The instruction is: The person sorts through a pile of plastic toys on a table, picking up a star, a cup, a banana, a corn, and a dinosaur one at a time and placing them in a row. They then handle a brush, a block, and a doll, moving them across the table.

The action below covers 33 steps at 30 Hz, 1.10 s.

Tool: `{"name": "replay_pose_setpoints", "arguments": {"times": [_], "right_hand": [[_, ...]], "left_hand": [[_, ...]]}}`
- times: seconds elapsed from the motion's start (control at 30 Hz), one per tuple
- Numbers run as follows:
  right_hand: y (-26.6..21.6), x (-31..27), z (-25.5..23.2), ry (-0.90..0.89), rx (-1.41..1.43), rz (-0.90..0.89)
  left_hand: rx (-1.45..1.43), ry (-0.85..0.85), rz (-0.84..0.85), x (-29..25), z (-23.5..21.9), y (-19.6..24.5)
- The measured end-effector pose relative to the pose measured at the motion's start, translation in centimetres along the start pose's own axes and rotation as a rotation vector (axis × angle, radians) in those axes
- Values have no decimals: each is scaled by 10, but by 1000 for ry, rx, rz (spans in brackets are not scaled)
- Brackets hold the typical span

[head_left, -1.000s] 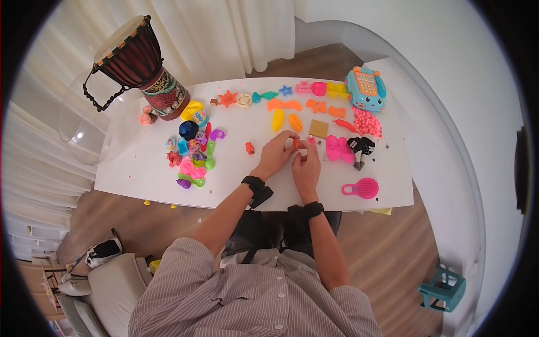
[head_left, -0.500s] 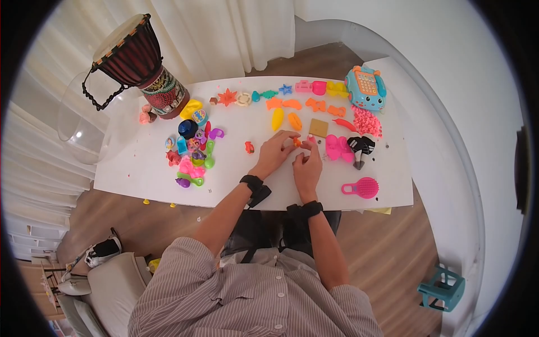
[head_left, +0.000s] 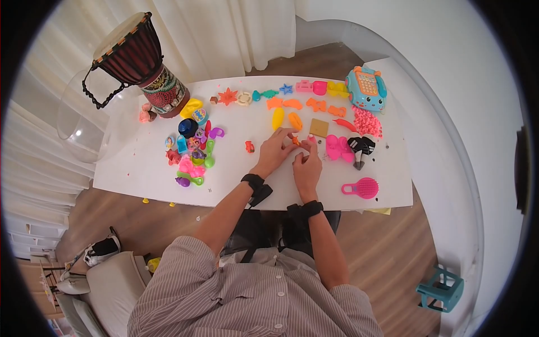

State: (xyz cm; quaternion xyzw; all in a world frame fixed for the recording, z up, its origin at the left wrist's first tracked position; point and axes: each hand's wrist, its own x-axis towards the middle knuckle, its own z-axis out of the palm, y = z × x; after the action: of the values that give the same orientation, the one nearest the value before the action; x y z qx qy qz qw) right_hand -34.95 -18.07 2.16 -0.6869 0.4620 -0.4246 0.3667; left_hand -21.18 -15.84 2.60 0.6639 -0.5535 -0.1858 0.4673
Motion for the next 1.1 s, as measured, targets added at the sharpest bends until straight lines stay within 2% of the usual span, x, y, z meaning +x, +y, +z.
{"name": "replay_pose_setpoints", "arguments": {"times": [0.17, 0.3, 0.37, 0.43, 0.77, 0.83, 0.93, 1.07, 1.1], "right_hand": [[2, 0, 1, 1, -24, -31], [4, 0, 2, 0, -21, -23], [7, 1, 5, 68, -28, -96], [8, 0, 5, 61, -27, -84], [8, 0, 4, 44, -24, -38], [8, 0, 4, 39, -30, -42], [8, 0, 4, 36, -36, -48], [7, -1, 2, 12, -23, -33], [6, -1, 2, 13, -23, -32]], "left_hand": [[-10, -25, -81, 1, 0, -2], [23, -22, -24, 1, 0, -4], [45, -15, 17, 1, 0, -3], [22, -7, -36, 0, 1, -4], [-8, 26, -10, -3, -1, -5], [-36, 112, -29, -5, -1, -3], [-16, 121, -80, -4, 0, -3], [20, 145, -24, -3, 4, -6], [32, 107, -30, -4, 3, -6]]}}
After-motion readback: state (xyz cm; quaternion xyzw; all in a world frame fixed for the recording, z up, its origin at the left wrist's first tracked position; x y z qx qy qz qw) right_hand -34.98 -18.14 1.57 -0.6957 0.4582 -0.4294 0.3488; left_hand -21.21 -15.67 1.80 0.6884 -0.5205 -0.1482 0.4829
